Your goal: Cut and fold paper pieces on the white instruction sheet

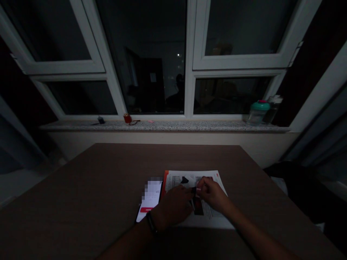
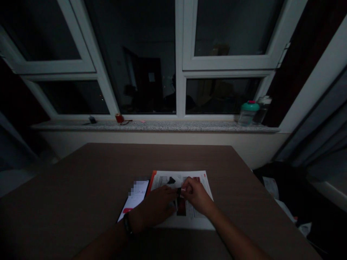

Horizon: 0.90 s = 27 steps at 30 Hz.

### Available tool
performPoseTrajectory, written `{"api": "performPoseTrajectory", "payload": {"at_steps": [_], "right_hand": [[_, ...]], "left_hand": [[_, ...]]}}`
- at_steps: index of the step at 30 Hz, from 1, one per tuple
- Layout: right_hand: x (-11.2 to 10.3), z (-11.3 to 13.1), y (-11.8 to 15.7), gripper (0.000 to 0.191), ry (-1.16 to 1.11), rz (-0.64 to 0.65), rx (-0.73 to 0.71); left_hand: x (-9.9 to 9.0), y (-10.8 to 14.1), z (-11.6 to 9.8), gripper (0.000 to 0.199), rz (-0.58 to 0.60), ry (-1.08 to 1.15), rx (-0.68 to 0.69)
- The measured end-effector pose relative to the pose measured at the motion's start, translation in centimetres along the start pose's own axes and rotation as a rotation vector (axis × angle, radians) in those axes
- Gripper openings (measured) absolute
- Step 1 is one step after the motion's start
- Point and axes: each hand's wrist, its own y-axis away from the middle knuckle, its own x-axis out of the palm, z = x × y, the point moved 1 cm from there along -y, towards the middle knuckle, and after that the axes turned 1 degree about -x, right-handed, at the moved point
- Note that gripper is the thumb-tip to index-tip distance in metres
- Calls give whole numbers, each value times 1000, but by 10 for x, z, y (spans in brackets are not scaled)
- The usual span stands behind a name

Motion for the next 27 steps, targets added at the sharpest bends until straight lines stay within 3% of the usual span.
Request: {"api": "performPoseTrajectory", "payload": {"at_steps": [12, 19, 27], "right_hand": [[4, -1, -1, 14, 163, 43, -87], [-1, 7, -2, 11, 137, -93, -35], [0, 4, -4, 15, 209, -75, -70]], "left_hand": [[-2, 0, 0, 35, 13, -1, -7], [0, 1, 1, 37, 3, -19, 2], [-3, 0, 0, 33, -15, -18, 18]]}}
